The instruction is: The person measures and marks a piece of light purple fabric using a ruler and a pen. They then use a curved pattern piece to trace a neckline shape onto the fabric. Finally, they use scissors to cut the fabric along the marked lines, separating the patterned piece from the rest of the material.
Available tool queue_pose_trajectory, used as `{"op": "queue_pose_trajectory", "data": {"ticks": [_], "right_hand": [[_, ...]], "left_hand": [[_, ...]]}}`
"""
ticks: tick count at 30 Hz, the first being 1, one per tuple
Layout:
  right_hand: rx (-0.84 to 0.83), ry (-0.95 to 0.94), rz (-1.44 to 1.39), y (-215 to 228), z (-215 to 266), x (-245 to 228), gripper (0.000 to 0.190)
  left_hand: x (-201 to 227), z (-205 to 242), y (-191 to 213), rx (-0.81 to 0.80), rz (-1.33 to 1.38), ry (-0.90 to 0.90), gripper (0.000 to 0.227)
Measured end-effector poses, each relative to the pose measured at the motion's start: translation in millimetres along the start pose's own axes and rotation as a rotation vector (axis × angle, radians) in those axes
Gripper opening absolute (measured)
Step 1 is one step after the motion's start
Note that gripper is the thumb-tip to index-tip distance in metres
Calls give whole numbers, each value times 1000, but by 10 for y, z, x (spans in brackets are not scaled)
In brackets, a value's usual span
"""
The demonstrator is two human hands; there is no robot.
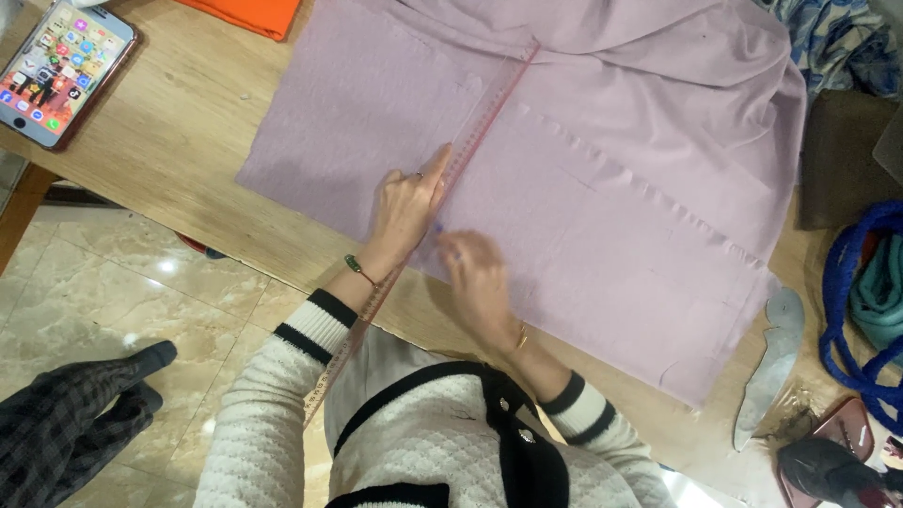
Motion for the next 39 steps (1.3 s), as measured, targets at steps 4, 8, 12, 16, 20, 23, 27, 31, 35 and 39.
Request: {"op": "queue_pose_trajectory", "data": {"ticks": [4, 8, 12, 16, 20, 23, 27, 31, 35, 39], "right_hand": [[-75, 118, 57, -195, 436, 35, 23], [-128, 9, -131, -201, 308, 195, 25], [75, 68, -160, -71, 30, 329, 23], [96, 107, -132, -207, 107, 265, 24], [51, 165, -54, -401, 405, 162, 19], [-121, 123, -203, -163, 516, -138, 18], [-177, 16, -178, 159, 610, -169, 16], [-63, -47, -353, 309, 901, 359, 23], [-58, -303, -222, 258, 1209, 927, 36], [23, -402, -444, 432, 1346, 906, 45]], "left_hand": [[-2, -11, -11, -24, 27, 1, 47], [12, 1, 12, -2, -27, -8, 47], [2, 30, -61, 49, -121, -41, 50], [17, 26, -14, 60, -106, -54, 49], [-24, 32, -70, 52, -5, -21, 46], [-28, 29, -85, 33, 0, 4, 47], [16, 18, 22, 39, 23, 12, 49], [-79, 97, 192, 47, 173, 34, 54], [-180, 312, 481, 107, 142, 91, 50], [30, 405, 995, 48, 196, 233, 48]]}}
Point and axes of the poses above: each hand's wrist, its own z-axis away from the middle knuckle, its own y-axis out of the back of the hand, x = y × z, the point moved 4 cm from there along -z, towards the middle knuckle, and after that the axes turned 9 degrees about -y, right-handed, at the moved point
